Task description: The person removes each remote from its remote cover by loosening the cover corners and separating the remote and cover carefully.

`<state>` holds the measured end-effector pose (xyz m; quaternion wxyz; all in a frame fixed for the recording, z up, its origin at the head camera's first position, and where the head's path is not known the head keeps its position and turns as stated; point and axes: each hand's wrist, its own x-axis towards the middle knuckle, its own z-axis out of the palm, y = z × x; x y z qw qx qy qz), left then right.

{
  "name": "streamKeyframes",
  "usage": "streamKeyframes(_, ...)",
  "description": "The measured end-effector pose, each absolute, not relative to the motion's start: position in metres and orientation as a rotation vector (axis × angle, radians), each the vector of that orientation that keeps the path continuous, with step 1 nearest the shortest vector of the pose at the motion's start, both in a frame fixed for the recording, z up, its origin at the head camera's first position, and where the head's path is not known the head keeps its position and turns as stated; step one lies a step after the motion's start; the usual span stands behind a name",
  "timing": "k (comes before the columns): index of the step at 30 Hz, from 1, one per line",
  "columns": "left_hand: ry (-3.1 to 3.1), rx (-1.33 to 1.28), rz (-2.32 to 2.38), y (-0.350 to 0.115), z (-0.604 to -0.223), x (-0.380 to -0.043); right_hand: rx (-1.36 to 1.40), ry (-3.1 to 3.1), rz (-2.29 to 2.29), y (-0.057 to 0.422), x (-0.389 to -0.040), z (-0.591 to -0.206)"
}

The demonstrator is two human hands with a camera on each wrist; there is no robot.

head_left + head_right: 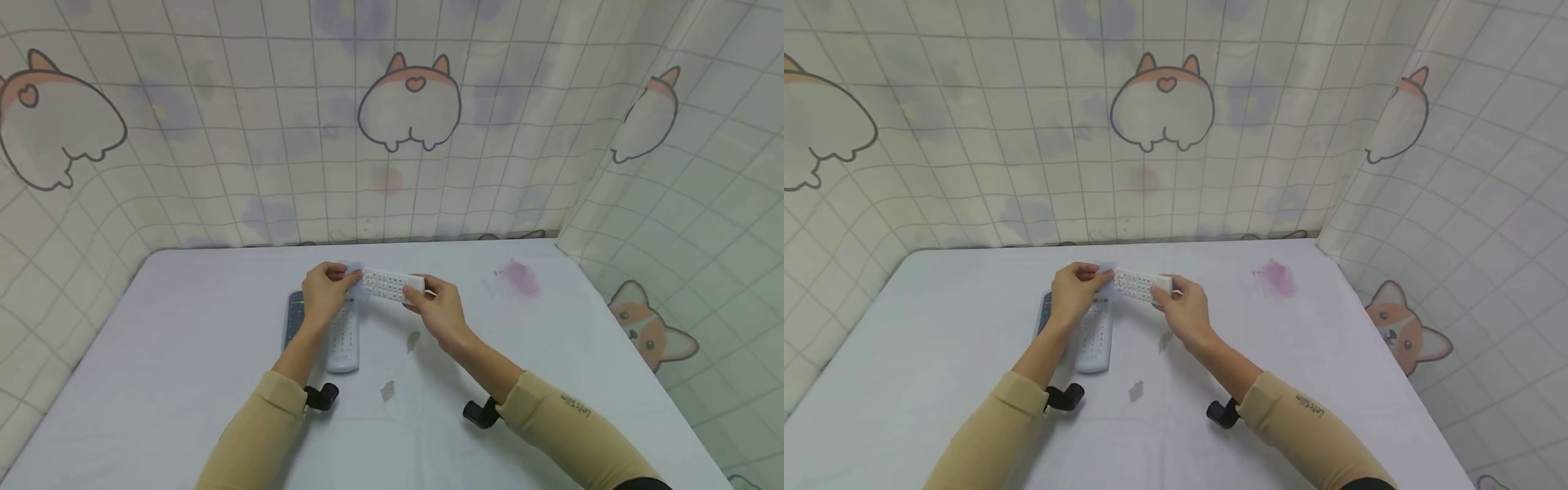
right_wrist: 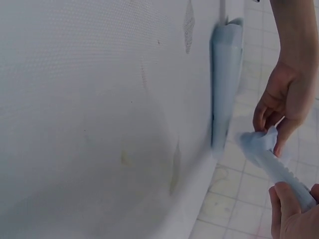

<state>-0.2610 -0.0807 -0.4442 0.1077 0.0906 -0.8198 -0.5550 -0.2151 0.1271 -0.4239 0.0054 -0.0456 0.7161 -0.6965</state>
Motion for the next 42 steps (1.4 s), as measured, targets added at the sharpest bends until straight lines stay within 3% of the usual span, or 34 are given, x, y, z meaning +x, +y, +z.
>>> streamKeyframes(42, -2.327, 0.388, -1.623, -0.076, -0.446, -0.282, -0.098, 2.257, -2.293, 0.111, -0.216, -0.435)
